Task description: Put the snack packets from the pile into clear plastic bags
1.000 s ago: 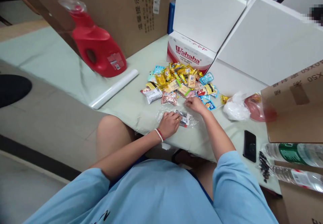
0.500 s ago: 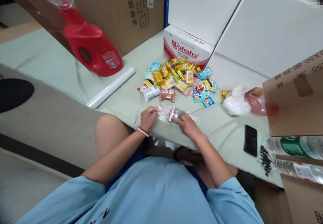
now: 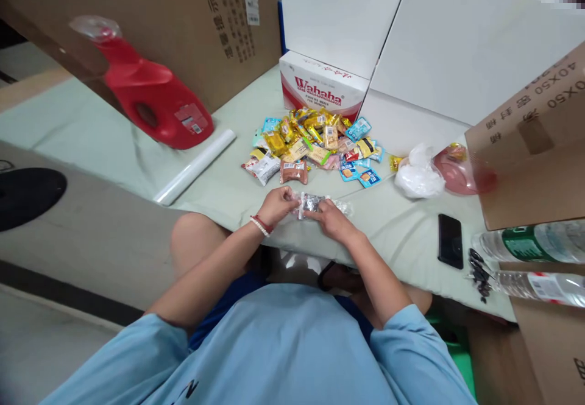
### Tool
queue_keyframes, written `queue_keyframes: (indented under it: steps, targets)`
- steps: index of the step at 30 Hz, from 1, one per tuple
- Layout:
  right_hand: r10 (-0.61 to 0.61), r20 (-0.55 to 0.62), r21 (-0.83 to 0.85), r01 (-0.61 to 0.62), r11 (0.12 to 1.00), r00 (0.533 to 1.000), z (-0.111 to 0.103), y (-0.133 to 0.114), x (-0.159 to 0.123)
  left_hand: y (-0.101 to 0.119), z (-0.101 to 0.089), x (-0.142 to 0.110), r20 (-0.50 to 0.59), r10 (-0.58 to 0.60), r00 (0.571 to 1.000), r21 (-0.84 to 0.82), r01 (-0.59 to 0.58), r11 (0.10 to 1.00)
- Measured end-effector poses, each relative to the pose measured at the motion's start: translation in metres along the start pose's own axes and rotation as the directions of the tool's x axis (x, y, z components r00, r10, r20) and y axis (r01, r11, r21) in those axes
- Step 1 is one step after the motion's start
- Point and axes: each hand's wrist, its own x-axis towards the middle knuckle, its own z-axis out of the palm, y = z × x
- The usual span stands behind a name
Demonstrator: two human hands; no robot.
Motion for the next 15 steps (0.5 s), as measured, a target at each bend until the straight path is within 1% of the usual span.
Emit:
queue_keyframes:
  steps: [4,6,7,8,9,10,11,12,13,14,15]
  targets:
    - [-0.001,-0.046,-0.032,0.000,1.000,0.999,0.001,-0.003,-0.010,0.028,0.026,-0.001,0.021,0.095,0.995,-0.015,-0.095,0.995]
    - [-0.043,-0.050,0.043,0.045,0.998,0.998,-0.003,0.002,-0.021,0.037,0.036,-0.007,0.017,0.155,0.988,0.009,-0.155,0.988]
    - [-0.063,-0.044,0.112,0.068,0.991,0.997,-0.006,0.006,-0.027,0.040,0.040,-0.012,0.012,0.189,0.982,0.034,-0.189,0.981]
    - [-0.055,-0.054,0.186,0.064,0.980,0.997,-0.009,0.012,-0.032,0.042,0.044,-0.018,0.006,0.232,0.973,0.083,-0.232,0.969]
    - [0.000,-0.092,0.247,0.022,0.969,0.996,-0.011,0.018,-0.037,0.043,0.048,-0.024,0.003,0.286,0.958,0.155,-0.283,0.947]
    - [0.105,-0.157,0.279,-0.058,0.958,0.982,-0.013,0.024,-0.041,0.043,0.051,-0.029,0.009,0.345,0.938,0.242,-0.337,0.910]
    - [0.239,-0.240,0.281,-0.168,0.945,0.941,-0.014,0.029,-0.044,0.042,0.055,-0.034,0.025,0.405,0.914,0.330,-0.390,0.860]
    - [0.365,-0.326,0.259,-0.289,0.921,0.872,-0.014,0.034,-0.046,0.040,0.058,-0.038,0.051,0.455,0.889,0.408,-0.434,0.803]
    - [0.454,-0.394,0.223,-0.396,0.891,0.799,-0.013,0.037,-0.047,0.038,0.061,-0.040,0.081,0.491,0.867,0.465,-0.469,0.751]
    - [0.498,-0.430,0.179,-0.469,0.865,0.753,-0.012,0.039,-0.047,0.036,0.064,-0.042,0.106,0.510,0.853,0.496,-0.490,0.717]
    - [0.511,-0.432,0.142,-0.504,0.852,0.743,-0.011,0.040,-0.048,0.033,0.067,-0.042,0.124,0.521,0.845,0.516,-0.503,0.694]
